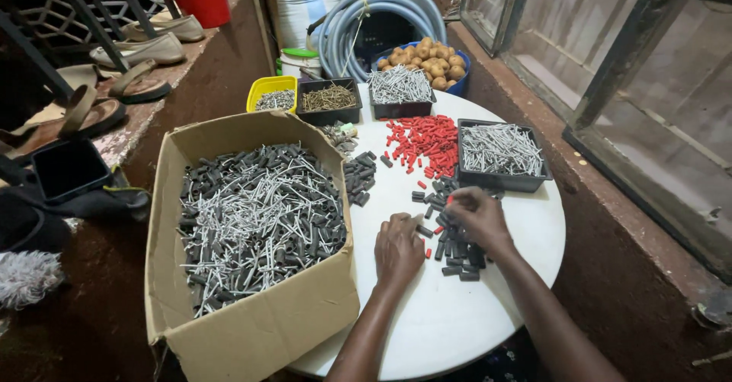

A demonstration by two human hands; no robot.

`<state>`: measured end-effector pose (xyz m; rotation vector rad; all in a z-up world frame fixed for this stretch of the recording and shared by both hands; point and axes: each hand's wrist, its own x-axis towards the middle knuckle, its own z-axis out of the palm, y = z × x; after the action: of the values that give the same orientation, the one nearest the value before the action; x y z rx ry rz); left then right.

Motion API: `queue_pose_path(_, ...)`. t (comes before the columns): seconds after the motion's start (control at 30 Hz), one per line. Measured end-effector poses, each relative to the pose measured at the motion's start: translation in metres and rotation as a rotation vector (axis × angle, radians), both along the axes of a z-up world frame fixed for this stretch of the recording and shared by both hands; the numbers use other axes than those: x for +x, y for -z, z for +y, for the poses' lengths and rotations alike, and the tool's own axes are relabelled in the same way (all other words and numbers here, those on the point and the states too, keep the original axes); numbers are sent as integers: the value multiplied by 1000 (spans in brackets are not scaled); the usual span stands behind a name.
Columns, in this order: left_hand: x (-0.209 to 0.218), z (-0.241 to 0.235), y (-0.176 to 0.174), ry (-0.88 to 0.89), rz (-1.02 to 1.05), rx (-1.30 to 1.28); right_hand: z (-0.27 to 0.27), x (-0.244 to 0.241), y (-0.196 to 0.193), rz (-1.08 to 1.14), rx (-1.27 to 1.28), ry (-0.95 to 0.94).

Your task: The person sits on the floor and assembles wall plugs and nails by hand. They pick up a black plastic wall plug and a nail, insert the nail into the plug, and place the assembled fastener on the table. The person repeats this process continuously, handling items from a large cardboard box and smaller containers.

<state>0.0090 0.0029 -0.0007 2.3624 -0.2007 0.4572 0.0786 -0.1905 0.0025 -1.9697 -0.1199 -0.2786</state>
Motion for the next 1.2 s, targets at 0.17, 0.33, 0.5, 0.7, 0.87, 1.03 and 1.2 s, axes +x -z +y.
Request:
queue_pose_path(0.17, 17, -1, 30, 18, -39, -10, -12, -33, -23, 257, 585, 8)
queue_pose_path(0.33, 10, 2, 26, 4, -16, -120, -40, -44, -19, 306, 648, 89)
queue_pose_path(0.5, 3, 3, 12, -1, 8, -221, -81, -27, 32, 86, 567, 208)
queue_pose_path(0.7, 0, 2, 11, -33, -10, -235, -78, -33, 45, -76, 536, 357)
queue_pose_path(0.87, 3, -1, 13, -36, -24, -212, -66, -25, 53, -73, 460, 370)
queue_pose_path(1.03, -1, -5, 8, -19, -56, -195, -48, -45, 24, -28, 407, 380)
queue_pose_path(1.2, 9, -14, 16, 91, -161, -151, -57, -35, 42, -142, 471, 366)
